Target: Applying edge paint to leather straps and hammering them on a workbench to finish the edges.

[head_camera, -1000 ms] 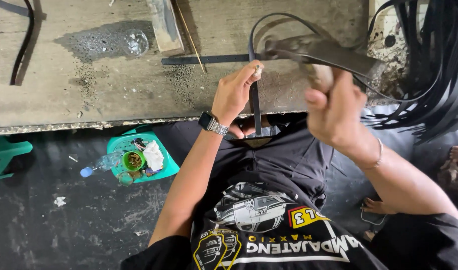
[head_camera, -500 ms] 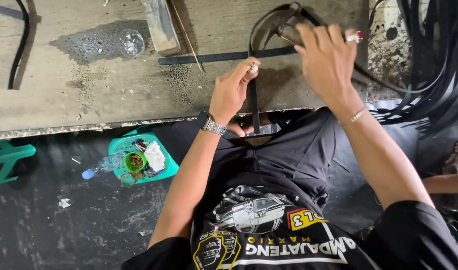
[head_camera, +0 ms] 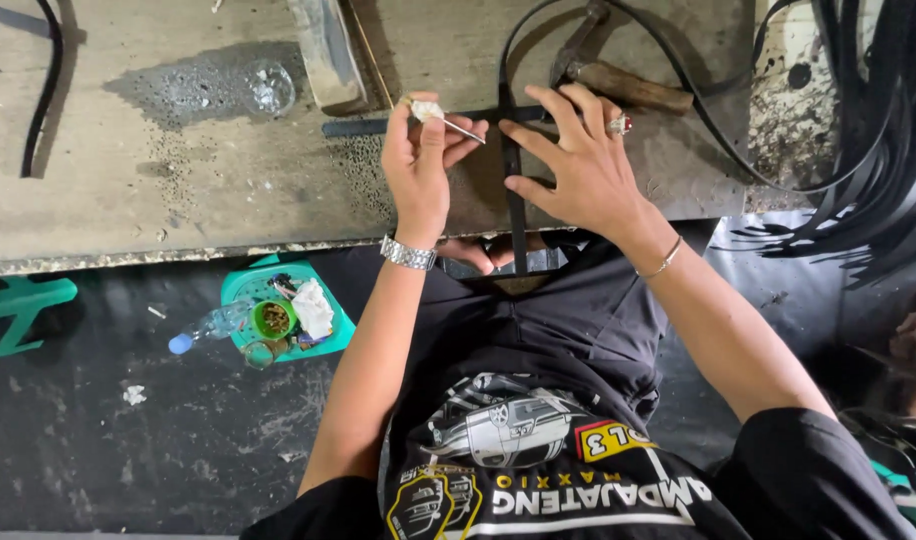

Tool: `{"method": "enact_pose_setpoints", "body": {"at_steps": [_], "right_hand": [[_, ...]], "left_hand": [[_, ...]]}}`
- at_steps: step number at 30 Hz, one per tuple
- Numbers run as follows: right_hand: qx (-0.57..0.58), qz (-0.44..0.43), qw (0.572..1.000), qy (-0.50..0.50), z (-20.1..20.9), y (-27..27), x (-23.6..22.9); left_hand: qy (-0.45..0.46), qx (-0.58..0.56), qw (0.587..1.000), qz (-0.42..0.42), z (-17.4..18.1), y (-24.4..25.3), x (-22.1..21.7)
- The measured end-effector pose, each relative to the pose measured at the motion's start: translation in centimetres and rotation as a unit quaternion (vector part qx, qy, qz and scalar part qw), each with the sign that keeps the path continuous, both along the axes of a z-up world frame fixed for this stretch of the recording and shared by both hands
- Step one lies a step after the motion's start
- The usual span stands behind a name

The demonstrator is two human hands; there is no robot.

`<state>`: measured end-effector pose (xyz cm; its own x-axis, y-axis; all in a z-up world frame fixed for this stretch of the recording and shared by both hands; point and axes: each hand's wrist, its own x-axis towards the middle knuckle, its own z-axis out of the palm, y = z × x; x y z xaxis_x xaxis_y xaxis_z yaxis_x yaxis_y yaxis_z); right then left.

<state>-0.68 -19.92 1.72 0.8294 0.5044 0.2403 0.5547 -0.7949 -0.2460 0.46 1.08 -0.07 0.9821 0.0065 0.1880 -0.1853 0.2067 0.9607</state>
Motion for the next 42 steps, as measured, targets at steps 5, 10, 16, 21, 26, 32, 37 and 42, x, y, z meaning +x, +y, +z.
{"method": "enact_pose_setpoints", "body": {"at_steps": [5, 10, 16, 21, 26, 32, 37, 42], "right_hand": [[0.018, 0.011, 1.0, -0.005, -0.2, -0.1, -1.6], [0.011, -0.003, 1.0, 0.028, 0.0, 0.0, -1.7], [-0.005, -0.017, 0.999, 0.033, 0.1, 0.0, -1.8], [-0.006, -0.026, 0.998, 0.05, 0.4, 0.1, -1.9], [-0.006, -0.026, 0.999, 0.038, 0.3, 0.1, -1.9], [-0.004, -0.03, 0.998, 0.06, 0.6, 0.1, -1.9], [0.122, -0.017, 0.992, -0.003, -0.8, -2.1, -0.8], [-0.117, -0.18, 0.966, -0.142, -1.4, -6.6, 1.5]], "left_hand": [[-0.005, 0.02, 1.0, 0.012, 0.2, -0.3, -0.5], [-0.071, 0.151, 0.986, -0.025, 0.5, -0.6, -0.8], [-0.114, 0.258, 0.959, -0.035, -0.5, -0.5, -0.9], [-0.113, 0.279, 0.953, -0.034, -0.8, -0.5, -1.0], [-0.127, 0.297, 0.946, -0.031, -1.3, -0.5, -1.0], [-0.107, 0.306, 0.945, -0.046, -1.4, -0.5, -1.2], [-0.156, 0.338, 0.928, -0.033, -2.5, -0.7, -1.2], [-0.163, 0.353, 0.92, -0.04, -2.5, -0.8, -1.7]]}}
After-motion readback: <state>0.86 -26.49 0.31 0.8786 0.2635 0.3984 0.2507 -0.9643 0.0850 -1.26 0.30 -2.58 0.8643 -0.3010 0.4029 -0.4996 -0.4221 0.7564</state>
